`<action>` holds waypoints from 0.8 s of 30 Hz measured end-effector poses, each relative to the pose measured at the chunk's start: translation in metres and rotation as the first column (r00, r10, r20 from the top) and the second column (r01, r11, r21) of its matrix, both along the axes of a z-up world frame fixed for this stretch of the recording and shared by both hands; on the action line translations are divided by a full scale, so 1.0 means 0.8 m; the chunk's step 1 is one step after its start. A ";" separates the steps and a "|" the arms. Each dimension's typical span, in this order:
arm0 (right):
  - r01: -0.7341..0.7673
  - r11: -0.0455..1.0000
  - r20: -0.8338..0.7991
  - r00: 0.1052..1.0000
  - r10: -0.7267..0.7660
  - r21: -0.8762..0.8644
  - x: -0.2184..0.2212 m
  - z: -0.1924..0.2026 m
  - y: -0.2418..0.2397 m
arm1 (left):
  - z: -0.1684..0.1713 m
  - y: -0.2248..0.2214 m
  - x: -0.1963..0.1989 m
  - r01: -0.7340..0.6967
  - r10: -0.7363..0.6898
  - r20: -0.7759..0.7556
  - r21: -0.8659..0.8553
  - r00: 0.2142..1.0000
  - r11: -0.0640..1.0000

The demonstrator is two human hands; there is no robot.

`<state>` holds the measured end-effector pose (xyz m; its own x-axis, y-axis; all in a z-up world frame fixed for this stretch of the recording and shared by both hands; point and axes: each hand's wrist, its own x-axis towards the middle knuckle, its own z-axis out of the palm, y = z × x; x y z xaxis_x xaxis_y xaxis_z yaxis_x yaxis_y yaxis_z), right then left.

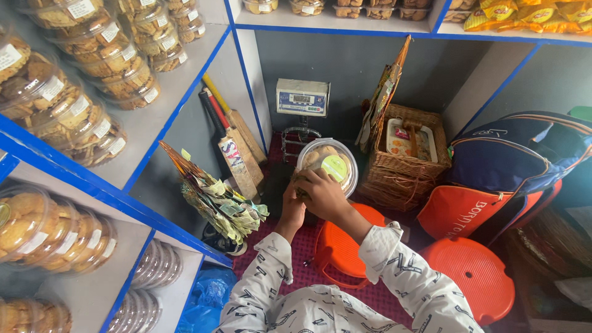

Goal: The person places containers of cookies onto shelves in a bakery storage or production area.

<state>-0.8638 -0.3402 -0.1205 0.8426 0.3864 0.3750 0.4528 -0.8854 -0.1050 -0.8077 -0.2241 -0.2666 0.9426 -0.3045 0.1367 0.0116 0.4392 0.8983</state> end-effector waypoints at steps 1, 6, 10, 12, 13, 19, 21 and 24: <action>0.002 0.998 -0.028 1.000 0.000 0.069 -0.004 -0.002 -0.002 | 0.006 0.005 -0.006 0.022 -0.023 -0.013 -0.052 1.000 0.998; 0.023 0.983 -0.167 0.986 0.008 0.181 -0.029 0.008 -0.025 | 0.110 0.001 -0.038 0.037 -0.043 -0.031 -0.155 0.999 0.987; 0.018 0.978 -0.225 0.974 0.030 0.208 -0.042 0.001 -0.051 | 0.099 0.010 -0.026 -0.035 -0.017 -0.202 -0.249 0.979 0.968; 0.026 0.976 -0.221 0.975 0.023 0.216 -0.043 -0.004 -0.070 | 0.104 0.016 -0.021 -0.043 -0.014 -0.220 -0.252 0.975 0.967; 0.034 0.974 -0.218 0.976 0.016 0.224 -0.043 -0.006 -0.080 | 0.107 0.020 -0.018 -0.050 -0.013 -0.238 -0.255 0.971 0.966; 0.115 0.975 -0.181 0.980 -0.080 0.191 -0.020 0.002 -0.140 | 0.113 0.022 -0.014 -0.087 0.022 -0.251 -0.254 0.968 0.963; 0.117 0.978 -0.155 0.984 -0.091 0.172 -0.009 0.006 -0.159 | 0.118 0.021 -0.020 -0.087 0.024 -0.243 -0.251 0.970 0.964; 0.141 0.982 -0.088 0.988 -0.130 0.127 0.008 0.007 -0.180 | 0.126 0.022 -0.032 -0.068 0.009 -0.239 -0.239 0.971 0.969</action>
<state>-0.8572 -0.4838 -0.1147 0.9127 0.2182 0.3454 0.3153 -0.9138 -0.2559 -0.8330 -0.2065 -0.1659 0.9673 -0.2525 -0.0236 0.1872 0.6483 0.7380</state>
